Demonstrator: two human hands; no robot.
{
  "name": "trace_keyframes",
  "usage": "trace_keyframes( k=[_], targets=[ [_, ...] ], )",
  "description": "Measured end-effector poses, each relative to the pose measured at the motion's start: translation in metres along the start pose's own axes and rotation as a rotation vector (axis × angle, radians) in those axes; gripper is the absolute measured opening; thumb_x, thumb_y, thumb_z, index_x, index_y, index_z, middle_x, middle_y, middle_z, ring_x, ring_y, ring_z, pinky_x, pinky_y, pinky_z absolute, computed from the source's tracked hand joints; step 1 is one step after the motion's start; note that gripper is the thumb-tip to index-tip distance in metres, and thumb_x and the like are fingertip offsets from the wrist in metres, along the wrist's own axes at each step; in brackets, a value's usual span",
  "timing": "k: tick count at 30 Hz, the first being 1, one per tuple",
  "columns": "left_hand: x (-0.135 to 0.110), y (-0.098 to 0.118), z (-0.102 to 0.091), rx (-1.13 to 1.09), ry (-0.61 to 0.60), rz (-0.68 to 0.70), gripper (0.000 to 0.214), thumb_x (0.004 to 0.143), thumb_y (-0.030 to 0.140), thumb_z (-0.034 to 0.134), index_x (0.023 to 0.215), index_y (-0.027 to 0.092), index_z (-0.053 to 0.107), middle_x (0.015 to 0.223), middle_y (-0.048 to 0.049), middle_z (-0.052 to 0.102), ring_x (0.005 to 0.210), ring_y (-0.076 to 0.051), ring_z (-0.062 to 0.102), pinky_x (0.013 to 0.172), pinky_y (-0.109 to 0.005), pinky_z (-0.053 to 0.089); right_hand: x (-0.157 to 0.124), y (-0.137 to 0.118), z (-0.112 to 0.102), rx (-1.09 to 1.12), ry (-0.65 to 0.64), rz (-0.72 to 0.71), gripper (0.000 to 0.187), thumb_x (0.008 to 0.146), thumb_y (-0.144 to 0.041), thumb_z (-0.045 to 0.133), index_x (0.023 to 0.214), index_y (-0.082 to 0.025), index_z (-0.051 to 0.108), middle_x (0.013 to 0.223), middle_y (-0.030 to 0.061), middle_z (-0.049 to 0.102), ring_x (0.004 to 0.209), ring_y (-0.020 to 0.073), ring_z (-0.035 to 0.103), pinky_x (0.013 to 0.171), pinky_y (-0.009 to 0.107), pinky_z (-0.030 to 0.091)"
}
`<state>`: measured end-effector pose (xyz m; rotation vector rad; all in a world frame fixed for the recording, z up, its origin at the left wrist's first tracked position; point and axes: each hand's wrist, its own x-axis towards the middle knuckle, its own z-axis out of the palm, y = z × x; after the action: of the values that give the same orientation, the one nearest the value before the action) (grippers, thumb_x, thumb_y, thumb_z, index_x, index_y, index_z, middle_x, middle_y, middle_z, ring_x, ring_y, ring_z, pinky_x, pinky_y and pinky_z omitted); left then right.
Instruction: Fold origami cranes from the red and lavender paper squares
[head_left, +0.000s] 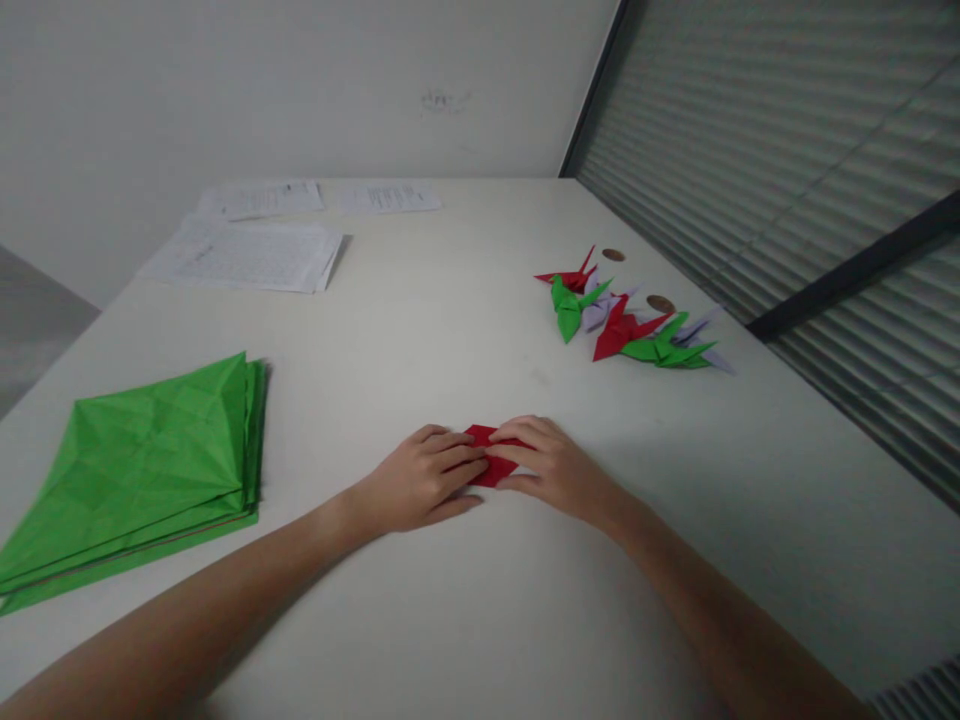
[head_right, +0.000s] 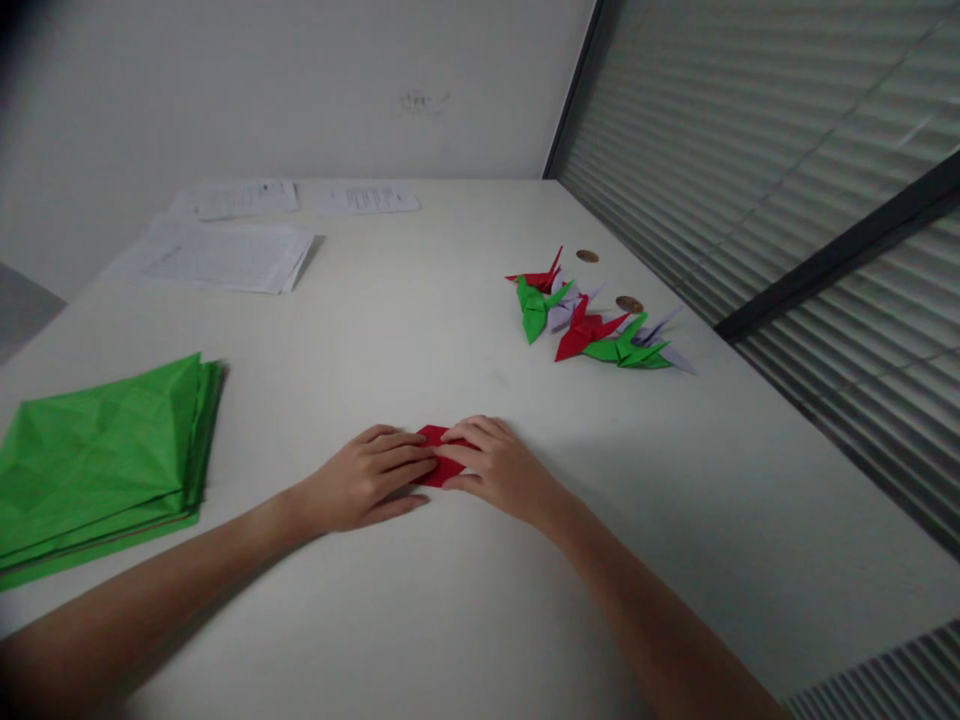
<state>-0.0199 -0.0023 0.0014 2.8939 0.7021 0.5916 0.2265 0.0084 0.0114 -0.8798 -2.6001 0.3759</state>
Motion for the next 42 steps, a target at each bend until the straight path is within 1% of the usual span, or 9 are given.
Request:
trace_keyframes(
  k=[3, 8, 14, 21, 26, 29, 34, 38, 42],
  targets=[
    [0.001, 0.002, -0.001, 0.043, 0.027, 0.003, 0.045, 0.096, 0.048, 0.047, 0.124, 0.014, 0.058, 0.121, -0.0133, 0.067, 0.114, -0.027, 0.061, 0.093, -0.042, 0.047, 0.002, -0.004, 0.002, -0.091, 0.022, -0.054, 0.024, 0.089, -0.033, 0.064, 0.107, -0.019, 0.068, 0.11, 0.009, 0.069, 0.104, 0.0239, 0.059, 0.09, 0.041, 0.048],
    [0.003, 0.001, 0.001, 0.082, 0.118, -0.032, 0.025, 0.099, 0.026, 0.046, 0.117, 0.017, 0.061, 0.109, -0.0085, 0.072, 0.099, -0.019, 0.068, 0.084, -0.034, 0.049, 0.005, -0.008, 0.004, -0.156, 0.109, -0.064, 0.022, 0.096, -0.029, 0.052, 0.105, -0.017, 0.068, 0.102, 0.0091, 0.072, 0.096, 0.0218, 0.063, 0.084, 0.038, 0.048],
    [0.003, 0.0, -0.005, 0.066, 0.218, -0.031, 0.029, 0.099, 0.021, 0.046, 0.127, 0.015, 0.052, 0.103, -0.0083, 0.073, 0.087, -0.015, 0.07, 0.082, -0.032, 0.05, 0.005, -0.011, 0.004, -0.087, 0.121, -0.074, 0.027, 0.092, -0.038, 0.059, 0.105, -0.015, 0.068, 0.098, 0.0104, 0.072, 0.095, 0.025, 0.06, 0.083, 0.041, 0.048],
    [-0.003, 0.01, -0.016, 0.355, 0.581, 0.114, 0.038, 0.086, 0.023, 0.067, 0.122, 0.03, 0.058, 0.111, -0.0035, 0.069, 0.115, -0.022, 0.056, 0.104, -0.044, 0.037, 0.005, -0.006, 0.004, 0.458, 0.232, 0.395, 0.019, 0.09, -0.029, 0.057, 0.095, -0.017, 0.071, 0.085, 0.0052, 0.073, 0.078, 0.0206, 0.064, 0.073, 0.034, 0.051],
    [0.003, 0.01, -0.004, 0.191, 0.172, 0.098, 0.033, 0.095, 0.034, 0.053, 0.123, 0.017, 0.059, 0.117, -0.0097, 0.067, 0.11, -0.023, 0.059, 0.098, -0.04, 0.041, 0.005, -0.009, 0.006, 0.888, 0.098, 0.65, 0.05, 0.082, -0.034, 0.062, 0.129, -0.015, 0.058, 0.092, 0.0054, 0.074, 0.076, 0.0195, 0.068, 0.065, 0.03, 0.054],
    [0.006, 0.008, 0.001, 0.126, 0.064, 0.061, 0.037, 0.098, 0.041, 0.047, 0.122, 0.015, 0.059, 0.119, -0.0124, 0.066, 0.11, -0.025, 0.059, 0.098, -0.042, 0.043, 0.002, -0.012, 0.004, 0.79, 0.047, 0.705, 0.06, 0.086, -0.038, 0.059, 0.138, -0.012, 0.049, 0.072, 0.0019, 0.07, 0.059, 0.0166, 0.062, 0.052, 0.027, 0.049],
    [0.004, 0.005, 0.004, 0.059, 0.027, 0.035, 0.037, 0.099, 0.042, 0.043, 0.117, 0.015, 0.061, 0.124, -0.014, 0.064, 0.116, -0.027, 0.059, 0.104, -0.047, 0.042, -0.001, -0.008, 0.0, 0.409, 0.052, 0.664, 0.035, 0.089, -0.036, 0.056, 0.113, -0.015, 0.069, 0.073, 0.0059, 0.071, 0.061, 0.0191, 0.063, 0.062, 0.032, 0.054],
    [0.005, 0.005, 0.001, -0.02, -0.003, 0.03, 0.04, 0.099, 0.043, 0.043, 0.116, 0.012, 0.06, 0.119, -0.0154, 0.064, 0.115, -0.025, 0.06, 0.107, -0.042, 0.043, -0.001, 0.0, 0.0, 0.084, 0.158, 0.402, 0.044, 0.088, -0.009, 0.045, 0.127, -0.021, 0.063, 0.103, 0.0107, 0.069, 0.095, 0.0231, 0.063, 0.09, 0.043, 0.052],
    [0.006, 0.004, -0.007, -0.025, 0.017, -0.033, 0.051, 0.095, 0.053, 0.044, 0.12, 0.011, 0.058, 0.115, -0.017, 0.065, 0.114, -0.028, 0.06, 0.111, -0.05, 0.037, -0.002, -0.001, 0.0, -0.049, 0.057, 0.075, 0.056, 0.08, 0.002, 0.045, 0.125, -0.025, 0.064, 0.14, 0.0094, 0.052, 0.129, 0.0282, 0.043, 0.105, 0.053, 0.042]
  ],
)
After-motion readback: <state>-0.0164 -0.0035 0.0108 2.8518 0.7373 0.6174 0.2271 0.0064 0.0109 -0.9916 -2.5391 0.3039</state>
